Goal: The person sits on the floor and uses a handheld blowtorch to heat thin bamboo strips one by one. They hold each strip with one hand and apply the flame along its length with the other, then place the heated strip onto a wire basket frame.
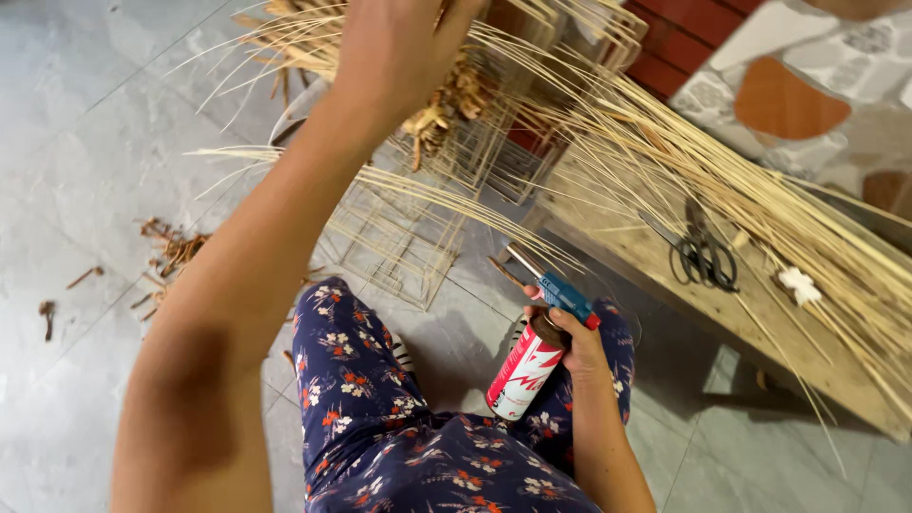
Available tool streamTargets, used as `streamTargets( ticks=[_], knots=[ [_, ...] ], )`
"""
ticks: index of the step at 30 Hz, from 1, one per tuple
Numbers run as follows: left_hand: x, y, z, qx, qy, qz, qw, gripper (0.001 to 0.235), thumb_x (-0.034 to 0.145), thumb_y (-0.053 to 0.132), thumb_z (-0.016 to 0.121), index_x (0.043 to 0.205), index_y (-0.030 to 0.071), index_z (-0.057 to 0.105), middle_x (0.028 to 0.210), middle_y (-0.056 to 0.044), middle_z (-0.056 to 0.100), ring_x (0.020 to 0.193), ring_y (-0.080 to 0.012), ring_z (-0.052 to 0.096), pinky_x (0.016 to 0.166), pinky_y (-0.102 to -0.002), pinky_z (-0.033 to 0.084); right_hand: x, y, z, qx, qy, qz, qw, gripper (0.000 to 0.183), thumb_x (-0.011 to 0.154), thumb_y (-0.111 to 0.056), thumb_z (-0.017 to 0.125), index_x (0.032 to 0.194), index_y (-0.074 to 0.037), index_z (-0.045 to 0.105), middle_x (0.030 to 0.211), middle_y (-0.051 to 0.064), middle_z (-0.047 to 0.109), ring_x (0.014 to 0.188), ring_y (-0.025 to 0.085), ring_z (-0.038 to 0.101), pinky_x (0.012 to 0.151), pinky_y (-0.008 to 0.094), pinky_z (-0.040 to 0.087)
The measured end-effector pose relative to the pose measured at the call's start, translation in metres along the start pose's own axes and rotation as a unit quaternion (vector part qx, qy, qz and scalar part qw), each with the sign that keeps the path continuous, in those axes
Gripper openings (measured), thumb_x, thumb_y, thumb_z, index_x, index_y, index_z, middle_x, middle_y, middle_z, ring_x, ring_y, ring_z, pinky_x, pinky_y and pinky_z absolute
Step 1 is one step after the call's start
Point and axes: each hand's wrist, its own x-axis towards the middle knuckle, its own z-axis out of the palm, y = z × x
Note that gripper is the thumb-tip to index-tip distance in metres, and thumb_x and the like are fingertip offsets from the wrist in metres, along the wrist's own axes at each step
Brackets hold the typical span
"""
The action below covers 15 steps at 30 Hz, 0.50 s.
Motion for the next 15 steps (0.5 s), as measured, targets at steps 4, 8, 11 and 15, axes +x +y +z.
streamTargets(
  ticks=[4,8,11,15],
  knots=[
    [-0.053,0.053,-0.022,-0.098,-0.106,-0.144,0.979,0.022,0.105,0.023,0.068,0.100,0.001,0.070,0.075,-0.013,0.069,0.063,-0.0249,0.067,0.063,-0.037,0.052,-0.019,-0.004,-0.010,0.008,0.009,-0.013,1.000,0.059,0.079,-0.019,0.074,0.132,0.003,0.060,0.127,0.022,0.068,0.103,0.032,0.073,0.088,0.044,0.059],
    [-0.125,0.072,-0.020,-0.132,-0.218,-0.348,0.902,0.026,0.100,0.029,0.066,0.096,0.004,0.071,0.070,-0.008,0.073,0.062,-0.0156,0.070,0.060,-0.032,0.052,-0.038,-0.015,-0.025,0.073,-0.011,-0.043,0.996,0.063,0.081,-0.019,0.075,0.137,0.003,0.057,0.133,0.024,0.064,0.108,0.032,0.069,0.093,0.045,0.057],
    [-0.175,0.082,-0.011,-0.228,-0.198,-0.399,0.866,0.023,0.099,0.026,0.066,0.099,0.004,0.072,0.073,-0.003,0.074,0.064,-0.0052,0.066,0.057,-0.026,0.050,-0.050,-0.028,-0.026,0.086,0.005,-0.075,0.993,0.062,0.083,-0.020,0.075,0.137,0.005,0.058,0.135,0.024,0.064,0.108,0.032,0.069,0.093,0.046,0.058],
    [-0.217,0.097,-0.004,-0.233,-0.220,-0.506,0.801,0.021,0.099,0.022,0.065,0.106,0.006,0.076,0.068,-0.002,0.070,0.051,-0.0043,0.047,0.047,-0.025,0.037,-0.052,-0.046,-0.014,0.064,0.023,-0.110,0.992,0.061,0.083,-0.018,0.077,0.136,0.006,0.058,0.132,0.025,0.065,0.105,0.031,0.070,0.091,0.046,0.059]
  ],
)
